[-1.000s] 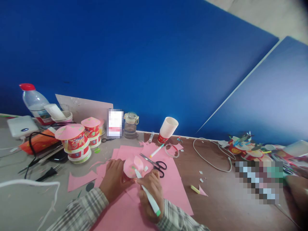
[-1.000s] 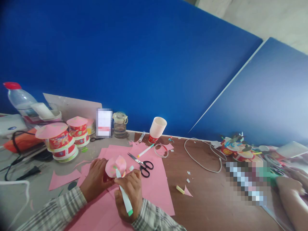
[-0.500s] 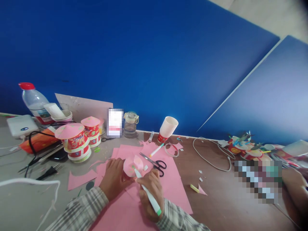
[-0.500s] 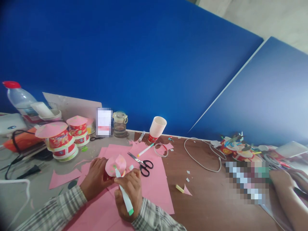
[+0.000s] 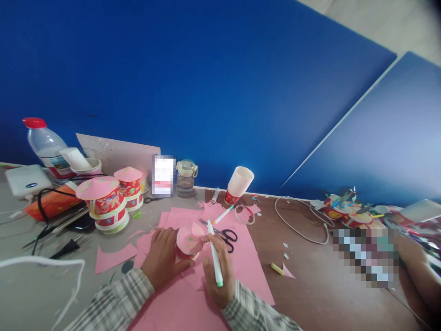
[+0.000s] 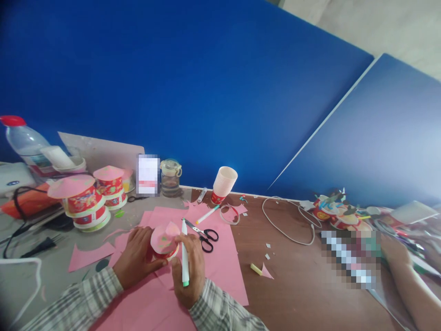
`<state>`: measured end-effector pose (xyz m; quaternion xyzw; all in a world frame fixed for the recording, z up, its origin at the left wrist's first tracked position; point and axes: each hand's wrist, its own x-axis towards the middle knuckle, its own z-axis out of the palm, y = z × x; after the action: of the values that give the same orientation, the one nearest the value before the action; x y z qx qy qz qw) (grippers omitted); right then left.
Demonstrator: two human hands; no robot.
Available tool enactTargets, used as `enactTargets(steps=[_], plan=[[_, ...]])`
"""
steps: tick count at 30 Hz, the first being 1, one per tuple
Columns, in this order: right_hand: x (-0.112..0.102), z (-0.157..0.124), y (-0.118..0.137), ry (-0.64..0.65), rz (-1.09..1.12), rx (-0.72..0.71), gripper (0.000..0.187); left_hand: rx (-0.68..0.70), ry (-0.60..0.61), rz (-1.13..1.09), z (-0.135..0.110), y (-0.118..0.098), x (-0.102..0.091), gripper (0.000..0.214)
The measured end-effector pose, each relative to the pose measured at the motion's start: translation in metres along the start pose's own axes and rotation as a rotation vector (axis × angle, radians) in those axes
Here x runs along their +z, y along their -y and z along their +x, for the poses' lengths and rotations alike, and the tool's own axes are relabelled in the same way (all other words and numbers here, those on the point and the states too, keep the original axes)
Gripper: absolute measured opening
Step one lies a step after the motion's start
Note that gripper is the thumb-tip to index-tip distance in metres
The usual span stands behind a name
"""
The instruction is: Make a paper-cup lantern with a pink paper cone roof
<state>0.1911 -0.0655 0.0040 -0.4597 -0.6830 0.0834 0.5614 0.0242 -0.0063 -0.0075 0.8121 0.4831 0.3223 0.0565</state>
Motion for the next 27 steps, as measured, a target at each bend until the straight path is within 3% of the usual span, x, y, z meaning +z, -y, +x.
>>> enactTargets(steps=[7,16,23,27], plan=[[-0.001,0.001,-0.004,-0.041,0.060,-0.007,0.039,-0.029,-0.031,-0.057,0.002,0.000,0.002,0.066],[0.002,0.007,-0.007,-0.117,0.146,0.266,0.034,-0.088,-0.042,-0.029,0.004,-0.003,0.003,0.028],[0.009,0.006,-0.013,-0.110,0.329,0.331,0.038,0.008,0.167,-0.218,0.005,0.001,-0.005,0.021],[0.010,0.006,-0.012,-0.059,0.326,0.341,0.038,0.027,0.199,-0.256,0.004,0.001,-0.007,0.027]])
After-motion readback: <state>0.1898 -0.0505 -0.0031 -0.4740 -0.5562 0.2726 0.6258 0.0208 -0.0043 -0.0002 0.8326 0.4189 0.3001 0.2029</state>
